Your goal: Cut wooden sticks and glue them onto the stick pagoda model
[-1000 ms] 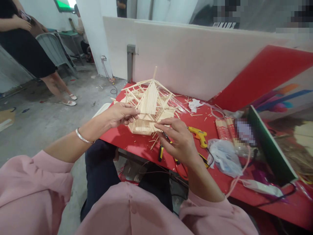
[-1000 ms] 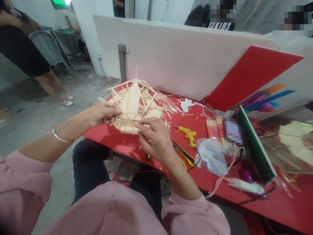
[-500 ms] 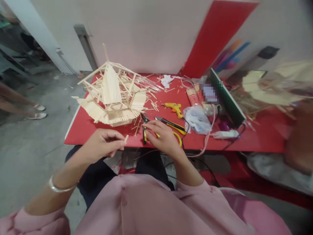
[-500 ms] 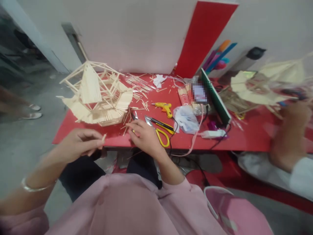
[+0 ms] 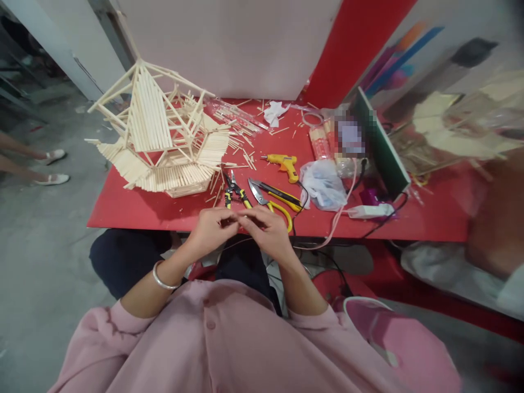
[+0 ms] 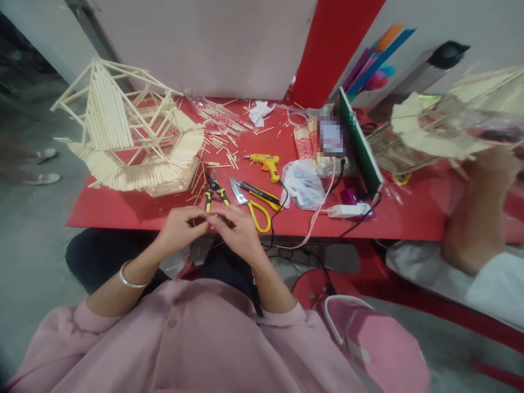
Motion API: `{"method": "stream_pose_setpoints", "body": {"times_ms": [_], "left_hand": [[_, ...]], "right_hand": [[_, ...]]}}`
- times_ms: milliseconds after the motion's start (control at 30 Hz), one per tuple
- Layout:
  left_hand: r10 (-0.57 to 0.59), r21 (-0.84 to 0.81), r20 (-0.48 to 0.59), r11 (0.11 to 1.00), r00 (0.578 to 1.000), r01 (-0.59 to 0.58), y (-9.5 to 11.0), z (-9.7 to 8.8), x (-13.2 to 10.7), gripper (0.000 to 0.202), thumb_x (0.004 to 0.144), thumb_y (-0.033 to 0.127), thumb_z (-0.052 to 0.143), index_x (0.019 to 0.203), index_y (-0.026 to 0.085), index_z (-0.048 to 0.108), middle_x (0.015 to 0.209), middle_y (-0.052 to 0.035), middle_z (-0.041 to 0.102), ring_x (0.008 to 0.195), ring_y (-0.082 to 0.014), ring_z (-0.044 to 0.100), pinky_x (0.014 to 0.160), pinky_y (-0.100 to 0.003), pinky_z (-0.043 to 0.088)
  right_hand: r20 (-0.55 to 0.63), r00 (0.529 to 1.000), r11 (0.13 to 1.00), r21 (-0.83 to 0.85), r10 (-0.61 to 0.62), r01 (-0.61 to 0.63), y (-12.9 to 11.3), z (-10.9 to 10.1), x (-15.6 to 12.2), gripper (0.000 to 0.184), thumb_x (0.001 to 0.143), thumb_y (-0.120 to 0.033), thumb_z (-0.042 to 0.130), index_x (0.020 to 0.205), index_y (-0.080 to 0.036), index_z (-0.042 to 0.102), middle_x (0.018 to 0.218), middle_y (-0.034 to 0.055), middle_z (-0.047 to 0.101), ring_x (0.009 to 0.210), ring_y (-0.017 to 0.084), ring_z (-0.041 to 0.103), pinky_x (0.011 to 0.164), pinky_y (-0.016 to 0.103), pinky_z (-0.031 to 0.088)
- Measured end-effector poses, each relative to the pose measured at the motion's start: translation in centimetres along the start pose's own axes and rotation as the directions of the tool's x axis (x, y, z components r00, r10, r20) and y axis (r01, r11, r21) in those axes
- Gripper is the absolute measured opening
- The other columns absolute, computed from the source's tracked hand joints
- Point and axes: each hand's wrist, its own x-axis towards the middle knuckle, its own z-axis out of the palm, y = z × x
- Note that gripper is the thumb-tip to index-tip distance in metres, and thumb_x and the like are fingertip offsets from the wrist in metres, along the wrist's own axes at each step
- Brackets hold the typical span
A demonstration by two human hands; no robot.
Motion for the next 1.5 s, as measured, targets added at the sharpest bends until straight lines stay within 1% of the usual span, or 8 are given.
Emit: {"method": "stream_pose_setpoints", "body": {"times_ms": [133, 233, 467, 633, 800, 1167, 1367, 1500], "left_hand": [[-0.147, -0.207, -0.086, 0.97, 0.985, 0.127, -0.1, 0.7, -0.2, 0.004, 0.072, 0.019, 0.069, 0.075, 0.019, 0.067, 0.066, 0.0008, 0.064, 0.058, -0.0117, 0.057, 0.053, -0.02, 0.044], [-0.294, -0.465, -0.013, 0.848, 0.956, 0.255, -0.4, 1.0, -0.2, 0.023, 0.067, 0.027, 0.077, 0.083, 0.018, 0.063, 0.068, 0.0, 0.065, 0.056, -0.0137, 0.063, 0.044, -0.02, 0.045], [-0.349, -0.567, 0.0, 0.772, 0.937, 0.287, -1.6, 1.4, -0.2, 0.034, 0.065, 0.029, 0.081, 0.094, 0.015, 0.07, 0.068, -0.0014, 0.068, 0.059, -0.0135, 0.066, 0.044, -0.019, 0.047], [-0.375, -0.561, -0.075, 0.782, 0.924, 0.272, -2.1, 1.4, -0.2, 0.021, 0.068, 0.03, 0.078, 0.081, 0.014, 0.072, 0.06, -0.0003, 0.065, 0.049, -0.0094, 0.057, 0.044, -0.02, 0.044], [-0.38, -0.589, -0.099, 0.767, 0.92, 0.254, -2.8, 1.4, -0.2, 0.024, 0.067, 0.034, 0.078, 0.08, 0.016, 0.069, 0.06, 0.001, 0.064, 0.046, -0.0084, 0.054, 0.043, -0.02, 0.043], [-0.389, -0.636, -0.101, 0.733, 0.916, 0.241, -3.5, 1.5, -0.1, 0.024, 0.071, 0.035, 0.076, 0.084, 0.017, 0.067, 0.059, 0.0013, 0.064, 0.048, -0.0086, 0.057, 0.043, -0.019, 0.042], [-0.435, -0.663, -0.145, 0.709, 0.889, 0.239, -3.0, 1.4, -0.2, 0.026, 0.066, 0.034, 0.079, 0.08, 0.016, 0.066, 0.063, 0.0013, 0.065, 0.049, -0.008, 0.058, 0.042, -0.018, 0.042], [-0.418, -0.654, -0.161, 0.724, 0.894, 0.22, -2.8, 0.9, -0.5, 0.024, 0.068, 0.031, 0.078, 0.081, 0.015, 0.065, 0.057, 0.0019, 0.064, 0.047, -0.0083, 0.057, 0.043, -0.018, 0.043]], "right_hand": [[-0.105, 0.992, 0.997, 0.02, -0.069, 0.072, -0.4, 1.5, 0.5, 0.017, 0.089, -0.033, 0.064, 0.084, -0.023, 0.077, 0.071, 0.0001, 0.066, 0.069, 0.012, 0.059, 0.067, 0.027, 0.049], [-0.115, 0.993, 1.0, 0.007, -0.027, 0.028, -0.1, 1.7, 0.3, 0.017, 0.088, -0.035, 0.065, 0.086, -0.025, 0.078, 0.074, 0.0001, 0.066, 0.07, 0.012, 0.06, 0.066, 0.027, 0.05], [-0.1, 0.994, 0.975, -0.22, -0.042, 0.019, 1.7, -0.5, -0.4, 0.03, 0.095, -0.037, 0.053, 0.115, -0.022, 0.071, 0.097, 0.0054, 0.073, 0.087, 0.016, 0.066, 0.081, 0.031, 0.052], [-0.168, 0.983, 0.698, -0.696, 0.072, -0.17, 4.5, -2.7, -0.5, 0.034, 0.093, -0.036, 0.05, 0.112, -0.018, 0.071, 0.105, 0.0127, 0.071, 0.099, 0.026, 0.063, 0.083, 0.038, 0.05], [-0.098, 0.985, 0.559, -0.814, 0.142, -0.162, 5.4, -3.3, -1.1, 0.035, 0.089, -0.029, 0.052, 0.118, -0.019, 0.068, 0.105, 0.0117, 0.069, 0.096, 0.026, 0.062, 0.075, 0.036, 0.049], [0.053, 0.961, 0.502, -0.86, 0.273, -0.095, 3.7, -3.8, -0.5, 0.052, 0.083, -0.035, 0.061, 0.133, -0.021, 0.059, 0.113, 0.0133, 0.066, 0.102, 0.03, 0.062, 0.071, 0.035, 0.05], [-0.093, 0.995, 0.639, -0.764, 0.032, -0.092, 2.8, -1.6, 0.8, 0.036, 0.095, -0.035, 0.046, 0.117, -0.018, 0.069, 0.108, 0.0124, 0.07, 0.101, 0.027, 0.063, 0.083, 0.038, 0.051], [-0.012, 0.993, 0.613, -0.786, 0.115, -0.081, 1.8, -0.2, 1.6, 0.037, 0.093, -0.031, 0.049, 0.124, -0.02, 0.066, 0.11, 0.0128, 0.068, 0.101, 0.027, 0.062, 0.079, 0.037, 0.051]]}}
